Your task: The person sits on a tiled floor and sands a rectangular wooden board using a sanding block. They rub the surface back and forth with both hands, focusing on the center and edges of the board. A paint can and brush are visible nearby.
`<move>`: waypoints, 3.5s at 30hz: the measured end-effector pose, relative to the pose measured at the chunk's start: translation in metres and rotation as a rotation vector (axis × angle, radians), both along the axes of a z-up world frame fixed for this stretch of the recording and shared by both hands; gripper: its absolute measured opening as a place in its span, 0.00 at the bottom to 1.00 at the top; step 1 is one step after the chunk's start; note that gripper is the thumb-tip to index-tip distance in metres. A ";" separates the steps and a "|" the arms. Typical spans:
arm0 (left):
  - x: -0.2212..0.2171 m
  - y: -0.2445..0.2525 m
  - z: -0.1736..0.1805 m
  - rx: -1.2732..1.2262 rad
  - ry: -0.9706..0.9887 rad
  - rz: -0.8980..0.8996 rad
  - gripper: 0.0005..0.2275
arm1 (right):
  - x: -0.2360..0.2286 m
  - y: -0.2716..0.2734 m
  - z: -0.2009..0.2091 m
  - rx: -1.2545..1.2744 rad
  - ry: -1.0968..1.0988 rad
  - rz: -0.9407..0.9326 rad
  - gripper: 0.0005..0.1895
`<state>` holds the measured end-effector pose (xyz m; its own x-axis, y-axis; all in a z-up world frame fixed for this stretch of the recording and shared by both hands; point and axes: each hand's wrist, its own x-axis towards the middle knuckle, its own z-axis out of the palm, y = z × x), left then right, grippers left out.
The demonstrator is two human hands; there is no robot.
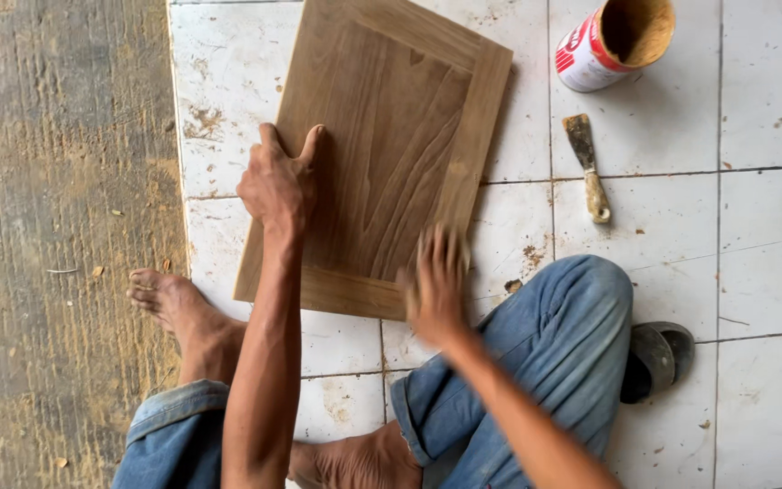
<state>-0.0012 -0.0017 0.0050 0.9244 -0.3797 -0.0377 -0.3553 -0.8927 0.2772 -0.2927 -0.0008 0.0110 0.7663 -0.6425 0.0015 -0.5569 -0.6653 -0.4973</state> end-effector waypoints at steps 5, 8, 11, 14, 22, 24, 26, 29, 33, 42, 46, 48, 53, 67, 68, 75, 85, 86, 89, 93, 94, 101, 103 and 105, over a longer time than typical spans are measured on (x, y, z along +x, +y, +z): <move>0.000 -0.001 0.005 0.008 0.021 -0.037 0.32 | 0.046 -0.121 -0.028 -0.246 -0.092 -0.167 0.33; -0.003 -0.002 0.010 -0.004 0.027 -0.001 0.32 | -0.004 0.012 0.015 -0.179 0.085 -0.056 0.34; -0.002 -0.001 0.006 -0.002 0.037 -0.003 0.32 | -0.040 0.065 0.023 0.117 0.169 0.063 0.34; -0.002 -0.001 0.012 -0.018 0.052 -0.010 0.32 | 0.009 -0.035 0.002 0.095 0.165 -0.094 0.34; -0.003 -0.011 0.022 -0.013 0.069 -0.001 0.34 | -0.011 0.030 0.011 -0.013 0.088 -0.113 0.40; -0.002 -0.006 0.021 0.066 0.050 -0.034 0.36 | -0.029 0.062 0.015 0.025 0.189 -0.022 0.48; -0.006 -0.003 0.018 0.001 0.030 -0.025 0.35 | -0.021 0.029 0.025 0.179 0.337 0.081 0.43; -0.004 0.002 0.011 0.022 0.122 -0.014 0.33 | 0.037 -0.099 -0.011 -0.031 -0.088 -0.142 0.37; -0.007 0.002 0.013 -0.008 0.062 0.015 0.31 | 0.030 -0.065 -0.004 -0.043 -0.004 -0.199 0.40; -0.002 0.001 0.010 -0.050 0.059 0.030 0.31 | 0.037 -0.078 -0.018 -0.074 -0.023 -0.092 0.44; 0.002 0.000 -0.006 -0.041 0.068 0.027 0.32 | 0.021 -0.054 -0.002 -0.306 -0.007 -0.159 0.37; 0.008 -0.004 -0.010 -0.065 0.025 0.093 0.32 | -0.004 -0.016 0.001 -0.270 -0.001 -0.048 0.35; 0.011 -0.005 -0.003 -0.054 0.015 0.038 0.32 | 0.034 -0.075 -0.011 -0.175 0.067 -0.158 0.38; 0.005 0.000 -0.010 -0.066 -0.051 0.043 0.32 | 0.069 -0.123 -0.010 -0.329 -0.065 -0.189 0.30; 0.006 0.001 -0.013 -0.059 -0.053 0.030 0.33 | 0.086 -0.150 -0.017 -0.432 -0.118 -0.231 0.29; 0.007 -0.003 -0.007 -0.014 -0.053 0.081 0.33 | 0.024 -0.042 -0.005 -0.306 -0.112 -0.106 0.33; 0.043 -0.007 -0.004 -0.045 -0.017 -0.049 0.32 | 0.030 -0.015 -0.007 -0.059 -0.057 -0.042 0.34; 0.049 -0.006 -0.005 -0.056 -0.054 -0.057 0.31 | 0.012 0.024 -0.015 -0.039 0.050 0.055 0.37; 0.065 0.004 0.001 -0.028 -0.024 -0.143 0.32 | 0.037 -0.008 -0.004 -0.156 -0.080 0.095 0.34; 0.060 0.003 0.003 -0.041 -0.086 -0.145 0.31 | 0.093 -0.132 -0.032 -0.195 -0.110 -0.069 0.32; 0.060 0.002 0.004 -0.056 -0.073 -0.137 0.30 | 0.098 -0.146 -0.034 -0.249 -0.140 -0.120 0.32; 0.062 0.004 0.006 -0.076 -0.064 -0.199 0.33 | 0.017 0.023 -0.028 -0.080 -0.136 0.259 0.34; 0.057 0.006 0.009 -0.075 -0.068 -0.165 0.31 | 0.048 -0.045 -0.020 -0.125 -0.150 0.148 0.37; 0.058 0.001 0.011 -0.096 -0.084 -0.138 0.29 | 0.080 -0.118 -0.021 -0.192 -0.170 0.031 0.41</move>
